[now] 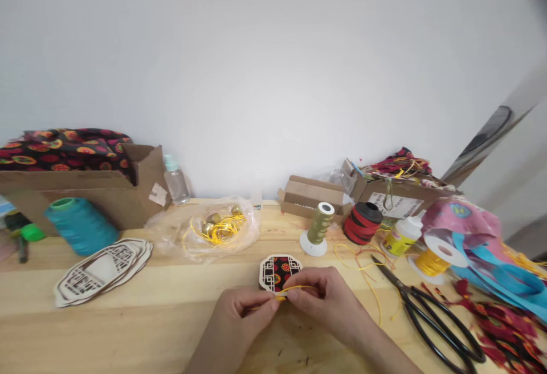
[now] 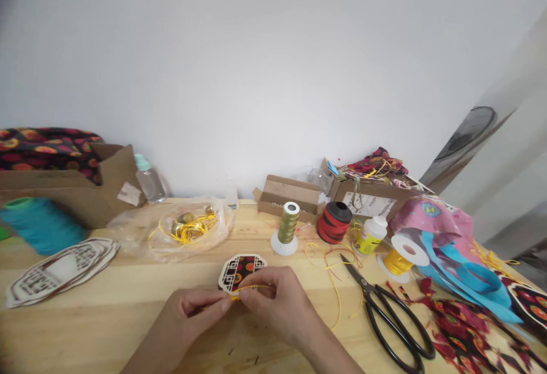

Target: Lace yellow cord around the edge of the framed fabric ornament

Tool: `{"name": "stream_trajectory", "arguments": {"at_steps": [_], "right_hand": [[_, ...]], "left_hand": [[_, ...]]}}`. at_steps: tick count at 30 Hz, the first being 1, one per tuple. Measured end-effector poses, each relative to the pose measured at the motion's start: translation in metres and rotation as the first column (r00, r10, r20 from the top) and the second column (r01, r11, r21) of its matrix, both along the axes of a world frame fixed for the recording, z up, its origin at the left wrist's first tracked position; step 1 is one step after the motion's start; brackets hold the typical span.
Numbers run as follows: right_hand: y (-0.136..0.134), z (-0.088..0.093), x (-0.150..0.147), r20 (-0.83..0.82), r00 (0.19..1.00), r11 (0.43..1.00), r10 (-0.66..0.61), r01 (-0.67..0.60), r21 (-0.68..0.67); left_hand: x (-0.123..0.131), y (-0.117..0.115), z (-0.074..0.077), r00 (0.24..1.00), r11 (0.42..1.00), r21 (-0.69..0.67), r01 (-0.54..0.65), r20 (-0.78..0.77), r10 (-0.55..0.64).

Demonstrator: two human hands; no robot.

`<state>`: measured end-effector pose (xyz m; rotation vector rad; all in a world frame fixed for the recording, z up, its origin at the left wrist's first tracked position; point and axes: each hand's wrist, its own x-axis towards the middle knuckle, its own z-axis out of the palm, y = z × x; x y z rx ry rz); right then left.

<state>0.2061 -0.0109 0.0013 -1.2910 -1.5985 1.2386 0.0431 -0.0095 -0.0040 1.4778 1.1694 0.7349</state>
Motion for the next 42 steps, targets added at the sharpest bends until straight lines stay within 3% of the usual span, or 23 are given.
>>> {"name": "stream_trajectory", "arguments": {"at_steps": [2, 5, 12, 20, 23, 26, 29, 31, 33, 35, 38, 40, 42], "right_hand": [[-0.002, 0.001, 0.000, 0.136, 0.990, 0.984, 0.038, -0.061, 0.170], [-0.005, 0.001, 0.000, 0.336, 0.941, 0.915, 0.032, -0.163, 0.370], [-0.005, -0.008, -0.002, 0.462, 0.886, 0.832, -0.045, -0.223, 0.509], [-0.007, -0.010, -0.003, 0.560, 0.816, 0.681, -0.146, -0.328, 0.655], [-0.007, -0.010, -0.001, 0.560, 0.814, 0.665, -0.155, -0.333, 0.668], [-0.005, -0.011, 0.000, 0.528, 0.839, 0.689, -0.133, -0.304, 0.658], [-0.004, -0.009, 0.000, 0.492, 0.865, 0.752, -0.097, -0.260, 0.606], [-0.004, -0.006, 0.000, 0.460, 0.885, 0.827, -0.073, -0.204, 0.524], [-0.004, -0.001, 0.002, 0.376, 0.926, 0.924, -0.030, -0.118, 0.365], [-0.003, 0.003, 0.004, 0.178, 0.984, 0.992, 0.008, -0.030, 0.122], [-0.001, 0.007, 0.005, -0.243, 0.970, 0.974, -0.018, -0.038, -0.224], [0.000, 0.007, 0.004, -0.412, 0.910, 0.936, -0.042, -0.108, -0.335], [-0.001, 0.005, 0.000, -0.445, 0.895, 0.918, -0.020, -0.159, -0.362]], "left_hand": [[-0.002, 0.001, -0.001, 1.000, 0.999, 0.040, 0.004, -0.009, -0.003], [-0.003, 0.001, -0.003, 0.999, 0.996, 0.087, -0.008, -0.044, 0.012], [-0.001, 0.001, 0.000, 1.000, 1.000, 0.018, -0.006, -0.016, 0.006], [-0.001, 0.005, 0.000, 0.995, 0.990, -0.097, -0.103, -0.004, 0.103], [-0.001, 0.005, 0.001, 0.994, 0.989, -0.105, -0.106, 0.019, 0.109], [-0.002, 0.005, 0.000, 0.997, 0.990, -0.122, -0.063, 0.046, 0.069], [-0.003, 0.006, -0.001, 0.996, 0.988, -0.151, -0.038, 0.078, 0.051], [-0.003, 0.006, -0.001, 0.994, 0.986, -0.163, -0.044, 0.089, 0.059], [-0.004, 0.005, -0.001, 0.993, 0.983, -0.170, -0.063, 0.085, 0.079], [-0.003, 0.005, 0.000, 0.993, 0.984, -0.163, -0.071, 0.080, 0.085], [-0.001, 0.004, 0.001, 0.996, 0.991, -0.124, -0.049, 0.071, 0.058], [0.001, 0.004, 0.002, 0.996, 0.994, -0.107, -0.024, 0.085, 0.033], [0.002, 0.004, 0.003, 0.993, 0.996, -0.093, 0.009, 0.120, 0.003]]}}
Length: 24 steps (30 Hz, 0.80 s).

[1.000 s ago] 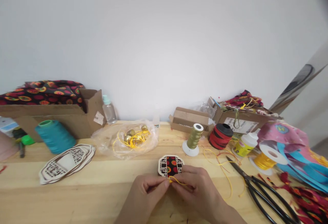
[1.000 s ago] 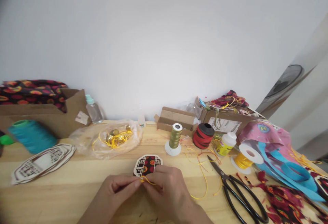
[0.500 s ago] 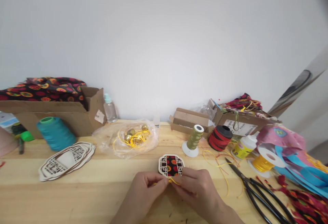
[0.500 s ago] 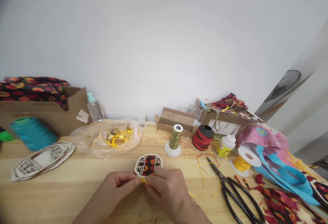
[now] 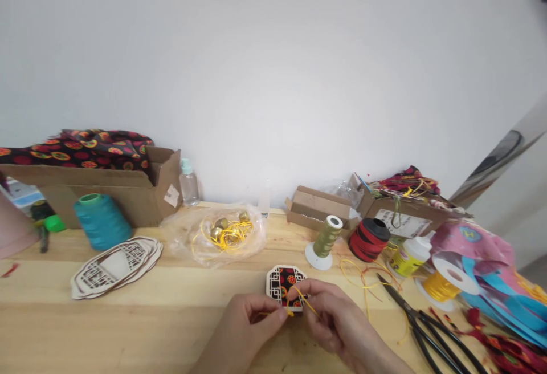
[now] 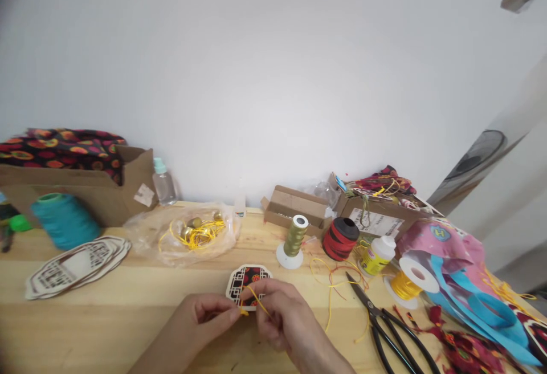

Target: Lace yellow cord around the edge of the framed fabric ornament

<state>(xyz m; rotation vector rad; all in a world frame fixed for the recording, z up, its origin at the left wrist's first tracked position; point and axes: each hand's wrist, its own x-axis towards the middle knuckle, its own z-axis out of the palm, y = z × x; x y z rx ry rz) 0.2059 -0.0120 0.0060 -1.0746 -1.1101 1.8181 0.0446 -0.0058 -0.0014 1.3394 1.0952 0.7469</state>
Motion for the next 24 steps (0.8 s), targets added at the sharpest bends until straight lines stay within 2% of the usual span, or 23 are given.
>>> {"name": "stream_trajectory", "arguments": {"at_steps": [3, 6, 9, 12, 14, 16, 18, 20, 24], "right_hand": [[-0.003, -0.007, -0.007, 0.125, 0.992, 0.994, 0.029, -0.042, 0.106], [-0.007, -0.011, -0.013, 0.308, 0.951, 0.957, 0.007, -0.096, 0.273], [-0.009, -0.008, -0.016, 0.477, 0.877, 0.895, -0.059, -0.165, 0.415], [-0.010, -0.002, -0.016, 0.611, 0.770, 0.792, -0.182, -0.254, 0.556], [-0.010, -0.003, -0.015, 0.649, 0.711, 0.698, -0.271, -0.320, 0.641], [-0.010, -0.007, -0.013, 0.658, 0.662, 0.616, -0.358, -0.363, 0.699], [-0.009, -0.012, -0.011, 0.651, 0.623, 0.558, -0.433, -0.383, 0.737], [-0.009, -0.015, -0.009, 0.639, 0.607, 0.534, -0.473, -0.380, 0.756], [-0.009, -0.014, -0.004, 0.598, 0.625, 0.498, -0.502, -0.356, 0.790]], "left_hand": [[-0.001, 0.000, 0.000, 0.999, 0.999, 0.005, 0.033, 0.031, -0.033], [-0.003, -0.001, -0.002, 0.999, 0.999, -0.032, 0.023, 0.042, -0.022], [-0.005, 0.000, -0.002, 0.996, 0.996, -0.087, 0.002, 0.089, 0.006], [-0.004, 0.000, 0.001, 0.980, 0.991, -0.124, 0.057, 0.195, -0.032], [-0.003, 0.000, 0.004, 0.976, 0.990, -0.116, 0.086, 0.210, -0.060], [-0.002, 0.000, 0.005, 0.989, 0.994, -0.090, 0.054, 0.145, -0.040], [-0.002, -0.001, 0.003, 0.998, 0.998, -0.065, 0.009, 0.066, -0.004], [-0.002, -0.002, 0.002, 1.000, 0.998, -0.059, -0.003, 0.028, 0.005], [-0.004, 0.000, 0.000, 1.000, 0.998, -0.059, 0.010, 0.014, -0.009]]}}
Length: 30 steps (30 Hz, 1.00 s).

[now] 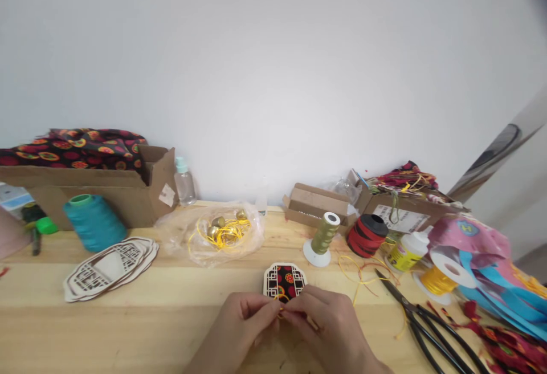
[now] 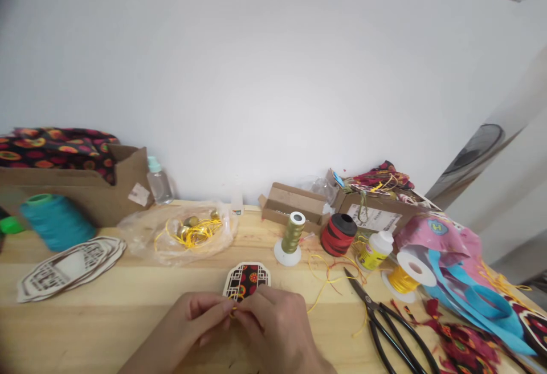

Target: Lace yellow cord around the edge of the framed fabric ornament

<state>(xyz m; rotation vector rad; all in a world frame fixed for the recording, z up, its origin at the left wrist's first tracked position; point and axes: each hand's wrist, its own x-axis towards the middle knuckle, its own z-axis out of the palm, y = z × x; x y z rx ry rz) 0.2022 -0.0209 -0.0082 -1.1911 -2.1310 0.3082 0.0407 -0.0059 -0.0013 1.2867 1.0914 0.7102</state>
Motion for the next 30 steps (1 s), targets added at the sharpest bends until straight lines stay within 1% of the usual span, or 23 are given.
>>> {"name": "stream_trajectory", "arguments": {"at_steps": [3, 6, 8, 10, 11, 13, 15, 17, 19, 21, 23, 26, 30], "right_hand": [[0.001, 0.003, 0.001, 0.000, 1.000, 1.000, 0.016, -0.016, 0.017], [0.001, 0.006, 0.000, 0.021, 0.999, 0.999, 0.044, -0.044, -0.011], [0.002, 0.007, -0.001, 0.027, 0.999, 0.999, 0.025, -0.024, -0.037], [0.002, 0.007, -0.002, 0.024, 0.999, 0.997, -0.026, 0.028, -0.076], [0.001, 0.007, -0.002, 0.019, 0.999, 0.993, -0.047, 0.049, -0.110], [0.000, 0.006, -0.003, -0.004, 0.999, 0.973, -0.052, 0.050, -0.225], [-0.002, 0.005, -0.004, -0.034, 0.999, 0.936, -0.010, -0.003, -0.352], [-0.004, 0.004, -0.006, -0.052, 0.998, 0.915, 0.031, -0.049, -0.400], [-0.006, 0.004, -0.008, -0.050, 0.998, 0.929, 0.029, -0.046, -0.366], [-0.006, 0.004, -0.010, -0.038, 0.999, 0.945, -0.021, 0.008, -0.328], [-0.005, 0.003, -0.010, -0.008, 0.998, 0.942, -0.056, 0.050, -0.332], [-0.004, 0.001, -0.010, 0.050, 0.997, 0.938, -0.050, 0.064, -0.341], [-0.004, -0.001, -0.013, 0.105, 0.993, 0.946, -0.045, 0.077, -0.316]], "left_hand": [[-0.002, 0.002, 0.000, 1.000, 1.000, 0.000, 0.024, 0.001, -0.024], [-0.003, 0.003, 0.000, 1.000, 0.999, -0.038, 0.020, -0.014, -0.021], [-0.003, 0.002, 0.001, 1.000, 0.999, -0.045, -0.005, -0.024, 0.004], [-0.003, 0.001, 0.002, 0.999, 1.000, -0.013, -0.019, -0.037, 0.019], [-0.003, 0.001, 0.003, 0.999, 1.000, 0.010, -0.019, -0.048, 0.020], [-0.004, 0.000, 0.004, 0.997, 0.998, 0.056, -0.010, -0.076, 0.014], [-0.005, 0.000, 0.003, 0.994, 0.997, 0.071, 0.004, -0.106, 0.004], [-0.007, 0.000, 0.002, 0.993, 0.998, 0.065, 0.010, -0.116, -0.003], [-0.008, 0.000, 0.001, 0.994, 0.999, 0.043, 0.016, -0.105, -0.011], [-0.009, 0.001, 0.001, 0.996, 1.000, 0.011, 0.012, -0.087, -0.011], [-0.009, 0.001, 0.002, 0.997, 1.000, -0.028, 0.000, -0.072, -0.002], [-0.009, 0.002, 0.003, 0.998, 0.998, -0.055, -0.009, -0.063, 0.005], [-0.010, 0.002, 0.002, 0.999, 0.998, -0.070, 0.004, -0.051, -0.008]]}}
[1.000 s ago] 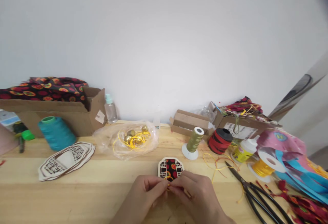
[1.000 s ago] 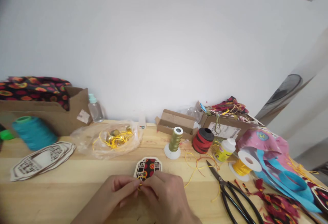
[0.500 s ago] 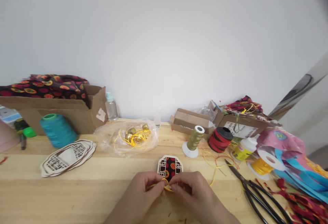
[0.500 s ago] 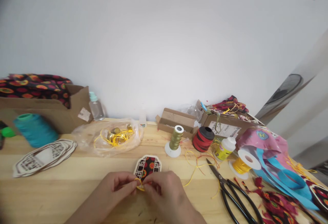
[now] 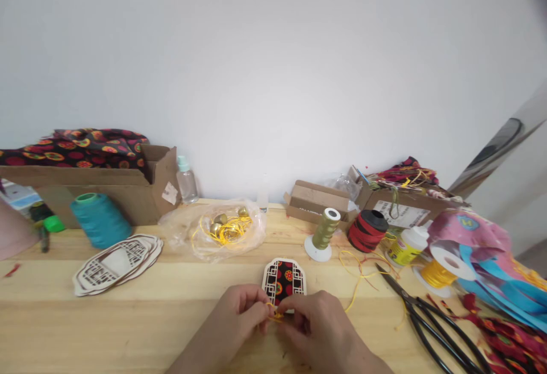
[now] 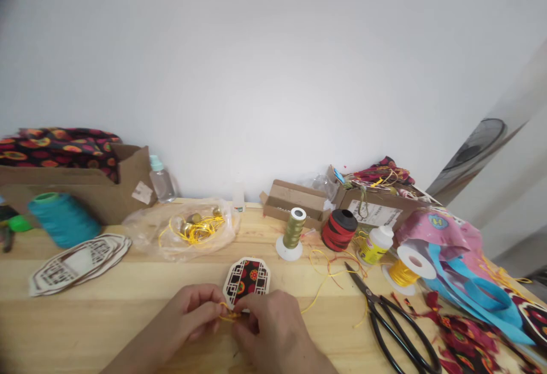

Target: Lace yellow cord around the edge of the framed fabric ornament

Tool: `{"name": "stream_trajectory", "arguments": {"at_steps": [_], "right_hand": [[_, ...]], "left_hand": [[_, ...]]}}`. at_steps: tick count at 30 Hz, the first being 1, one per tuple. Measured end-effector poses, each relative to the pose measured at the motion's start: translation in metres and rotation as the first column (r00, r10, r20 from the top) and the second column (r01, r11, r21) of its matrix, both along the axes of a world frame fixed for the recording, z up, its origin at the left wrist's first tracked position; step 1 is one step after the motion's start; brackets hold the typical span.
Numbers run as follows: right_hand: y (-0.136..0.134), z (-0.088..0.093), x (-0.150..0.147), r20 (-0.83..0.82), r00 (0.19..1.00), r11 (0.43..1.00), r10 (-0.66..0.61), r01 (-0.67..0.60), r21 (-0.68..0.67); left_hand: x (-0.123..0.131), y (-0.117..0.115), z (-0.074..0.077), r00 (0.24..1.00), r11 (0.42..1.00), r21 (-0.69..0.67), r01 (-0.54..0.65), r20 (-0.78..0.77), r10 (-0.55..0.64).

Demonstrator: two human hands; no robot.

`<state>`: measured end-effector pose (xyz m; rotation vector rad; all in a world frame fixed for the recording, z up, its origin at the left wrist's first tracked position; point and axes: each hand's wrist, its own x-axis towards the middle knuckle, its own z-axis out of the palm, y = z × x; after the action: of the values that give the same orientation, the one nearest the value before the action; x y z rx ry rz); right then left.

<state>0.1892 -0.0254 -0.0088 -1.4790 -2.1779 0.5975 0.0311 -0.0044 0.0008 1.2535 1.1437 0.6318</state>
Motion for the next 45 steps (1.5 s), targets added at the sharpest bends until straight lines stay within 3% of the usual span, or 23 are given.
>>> {"name": "stream_trajectory", "arguments": {"at_steps": [4, 9, 16, 22, 27, 31, 35, 45], "right_hand": [[0.001, 0.002, -0.002, 0.086, 0.996, 0.997, 0.003, -0.010, 0.076], [0.002, 0.003, 0.001, 0.203, 0.978, 0.978, 0.052, -0.091, 0.186], [0.002, 0.003, 0.004, 0.298, 0.950, 0.932, 0.096, -0.191, 0.308], [0.002, 0.008, 0.009, 0.284, 0.955, 0.964, 0.084, -0.150, 0.218], [-0.004, 0.009, 0.014, 0.089, 0.980, 0.983, 0.175, -0.179, 0.034], [-0.010, 0.014, 0.012, -0.081, 0.965, 0.964, 0.249, -0.255, -0.079], [-0.010, 0.019, 0.010, -0.216, 0.949, 0.959, 0.229, -0.259, -0.119], [-0.005, 0.002, 0.000, -0.145, 0.972, 0.971, 0.186, -0.204, -0.124]], "left_hand": [[-0.001, -0.002, -0.002, 0.998, 0.998, 0.043, 0.049, -0.041, -0.047], [-0.001, -0.002, -0.003, 0.988, 0.983, 0.178, 0.043, -0.154, -0.015], [0.001, -0.001, -0.006, 0.977, 0.975, 0.206, 0.081, -0.210, -0.037], [0.001, -0.004, -0.002, 0.969, 0.986, 0.103, 0.129, -0.224, -0.103], [0.004, -0.006, -0.001, 0.966, 0.983, -0.077, 0.169, -0.187, -0.181], [0.004, -0.005, -0.004, 0.980, 0.983, -0.108, 0.146, -0.118, -0.158], [0.003, -0.003, -0.005, 0.985, 0.977, -0.155, 0.145, -0.073, -0.158], [0.000, -0.002, -0.002, 0.988, 0.971, -0.200, 0.135, -0.045, -0.147]]}}
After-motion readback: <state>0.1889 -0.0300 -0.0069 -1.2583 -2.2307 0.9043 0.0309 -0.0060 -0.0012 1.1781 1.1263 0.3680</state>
